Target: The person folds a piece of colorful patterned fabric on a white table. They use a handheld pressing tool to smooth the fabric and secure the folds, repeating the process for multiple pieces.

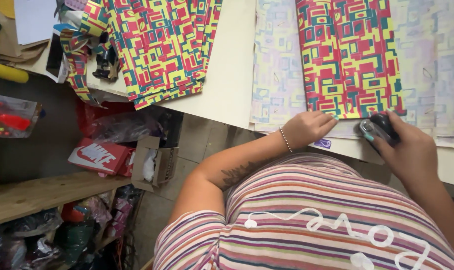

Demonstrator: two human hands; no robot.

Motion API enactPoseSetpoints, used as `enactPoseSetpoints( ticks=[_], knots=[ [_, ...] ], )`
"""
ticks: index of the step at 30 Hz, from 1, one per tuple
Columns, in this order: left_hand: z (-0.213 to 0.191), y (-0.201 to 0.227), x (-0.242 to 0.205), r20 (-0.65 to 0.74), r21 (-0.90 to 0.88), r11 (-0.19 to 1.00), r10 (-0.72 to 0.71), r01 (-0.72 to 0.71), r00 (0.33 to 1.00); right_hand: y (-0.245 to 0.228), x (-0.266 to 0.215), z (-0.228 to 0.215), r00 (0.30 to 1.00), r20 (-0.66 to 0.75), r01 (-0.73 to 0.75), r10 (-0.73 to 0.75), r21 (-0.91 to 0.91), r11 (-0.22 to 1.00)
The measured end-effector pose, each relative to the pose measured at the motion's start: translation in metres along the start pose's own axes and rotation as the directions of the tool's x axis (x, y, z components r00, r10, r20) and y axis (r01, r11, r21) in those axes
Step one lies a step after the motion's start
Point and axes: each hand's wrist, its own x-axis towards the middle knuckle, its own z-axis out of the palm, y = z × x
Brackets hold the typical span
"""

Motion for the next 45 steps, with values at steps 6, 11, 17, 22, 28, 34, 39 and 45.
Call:
enactPoseSetpoints(
  ticks=[6, 11, 17, 22, 28, 34, 39, 45],
  knots=[
    [0.003, 0.012, 0.031, -0.066, 0.062, 0.997, 0.043, -0.039, 0.997, -0.008, 0.023, 0.015, 1.0, 0.022, 0.018, -0.016, -0.09, 0.996],
    [0.026, 0.013, 0.031, -0.071, 0.082, 0.995, 0.067, -0.062, 0.995, 0.009, 0.032, 0.034, 1.0, -0.012, 0.009, -0.011, -0.163, 0.987],
    [0.052, 0.011, 0.02, -0.02, 0.116, 0.987, 0.111, -0.108, 0.994, 0.021, 0.044, 0.029, 0.921, -0.311, 0.2, -0.234, -0.139, 0.97],
    [0.052, 0.014, 0.02, -0.002, 0.117, 0.987, 0.108, -0.107, 0.994, -0.032, 0.093, 0.0, 0.988, 0.008, -0.155, 0.157, -0.124, 0.98],
    [0.049, 0.016, 0.017, 0.017, 0.106, 0.993, 0.048, -0.049, 0.999, 0.007, 0.093, 0.061, 0.996, -0.085, 0.015, -0.018, -0.032, 0.999],
    [0.049, 0.014, 0.014, 0.004, 0.091, 0.995, 0.032, -0.032, 0.999, 0.005, 0.097, 0.07, 0.998, -0.065, -0.02, 0.02, -0.001, 1.0],
    [0.023, 0.012, 0.026, 0.027, 0.046, 0.999, 0.026, -0.027, 0.999, -0.003, 0.094, 0.063, 0.994, -0.095, 0.045, -0.049, -0.043, 0.998],
    [0.03, 0.017, 0.016, 0.016, 0.082, 0.997, -0.014, 0.013, 1.0, -0.04, 0.079, 0.005, 0.991, -0.111, -0.068, 0.07, 0.026, 0.997]
  ],
)
